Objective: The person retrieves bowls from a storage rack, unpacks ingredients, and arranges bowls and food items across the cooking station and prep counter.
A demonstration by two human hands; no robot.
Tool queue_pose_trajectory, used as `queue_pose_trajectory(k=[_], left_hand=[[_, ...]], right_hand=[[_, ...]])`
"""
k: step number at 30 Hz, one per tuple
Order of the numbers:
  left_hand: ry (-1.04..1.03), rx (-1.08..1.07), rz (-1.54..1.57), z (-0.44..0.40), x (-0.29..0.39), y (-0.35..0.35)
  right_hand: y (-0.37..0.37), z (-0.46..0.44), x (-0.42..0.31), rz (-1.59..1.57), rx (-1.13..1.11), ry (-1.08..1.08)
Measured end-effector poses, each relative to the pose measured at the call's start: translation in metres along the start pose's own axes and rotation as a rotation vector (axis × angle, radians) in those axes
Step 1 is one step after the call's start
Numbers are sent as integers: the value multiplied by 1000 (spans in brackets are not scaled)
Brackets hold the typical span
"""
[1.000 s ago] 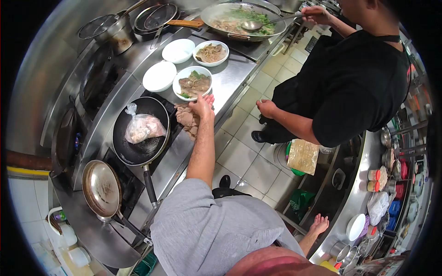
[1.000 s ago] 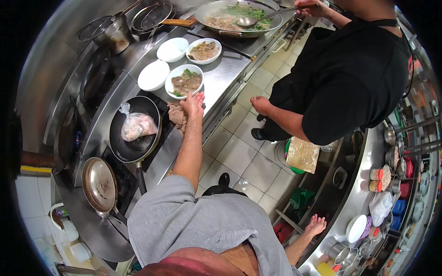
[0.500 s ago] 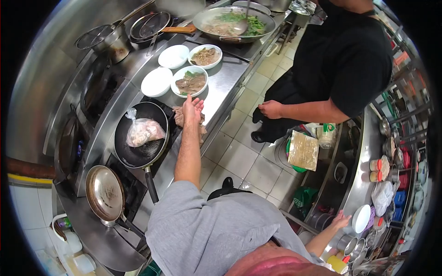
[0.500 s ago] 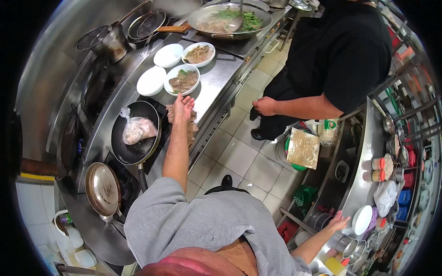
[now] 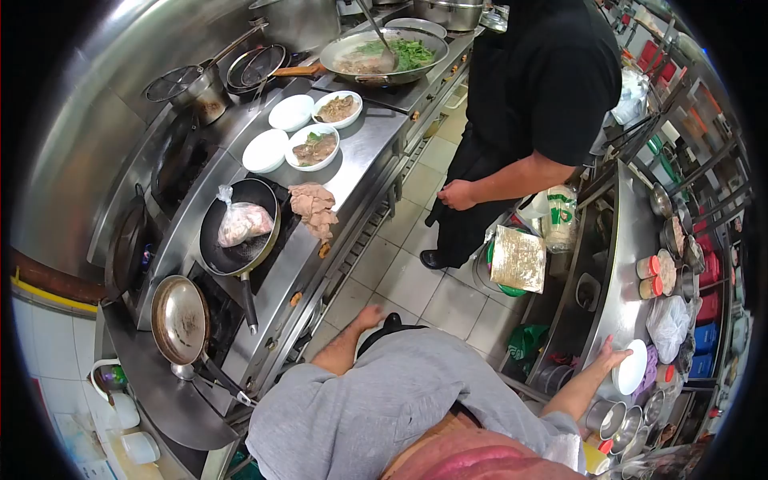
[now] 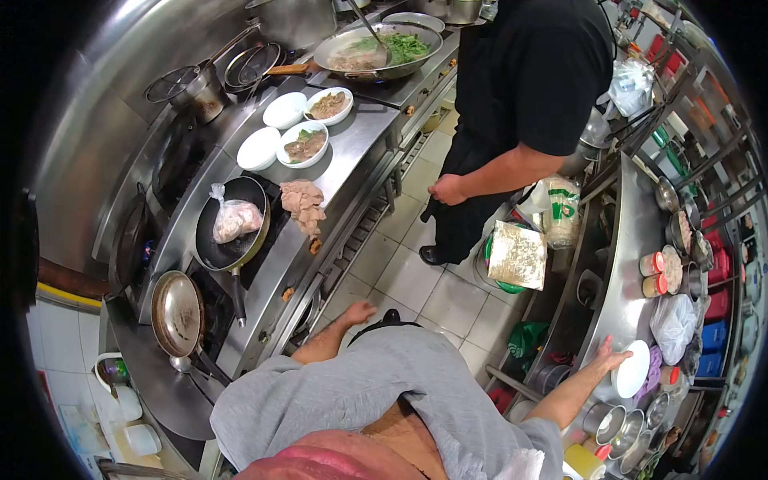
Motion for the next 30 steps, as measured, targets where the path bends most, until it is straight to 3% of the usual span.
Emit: queue_pose_trajectory(k=[1,2,3,5,9,14,16,19,23,25,30], left_hand=[[190,-76,-198,21,-24,-7],[130,-162,-524,9,-107,-27],[451,-81,-145,58,-95,-15],[737,176,265,109,-108,-15],[642,216,244,133,-95,-4],[433,393,409,108,-49,-19],[386,281,374,89,-27,-28],[302,222,308,72,9,-37],[267,150,256,63,15,-42],[283,231,232,73,17,-38],[354,225,148,94,-22,-46]], right_hand=[[2,-4,1,0,2,-6],[5,-7,0,-73,48,-5],[8,-11,0,-146,95,-1],[3,-1,-7,-181,140,2],[18,-25,-4,-114,189,76],[19,-25,-10,-109,333,-11],[23,-28,-8,-169,326,-64],[23,-32,-12,-67,157,38],[32,-55,-8,-72,76,4],[32,-56,-8,-95,84,-26],[33,-49,-8,-60,91,-6]])
Point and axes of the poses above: each hand's wrist, its own z-axis away from the middle knuckle, its own y-axis out of the back of the hand, x = y × z, the point moved 5 cm from there along -z, towards the middle knuckle, and after that the axes turned 9 degrees about -x, right-handed, at the moved point
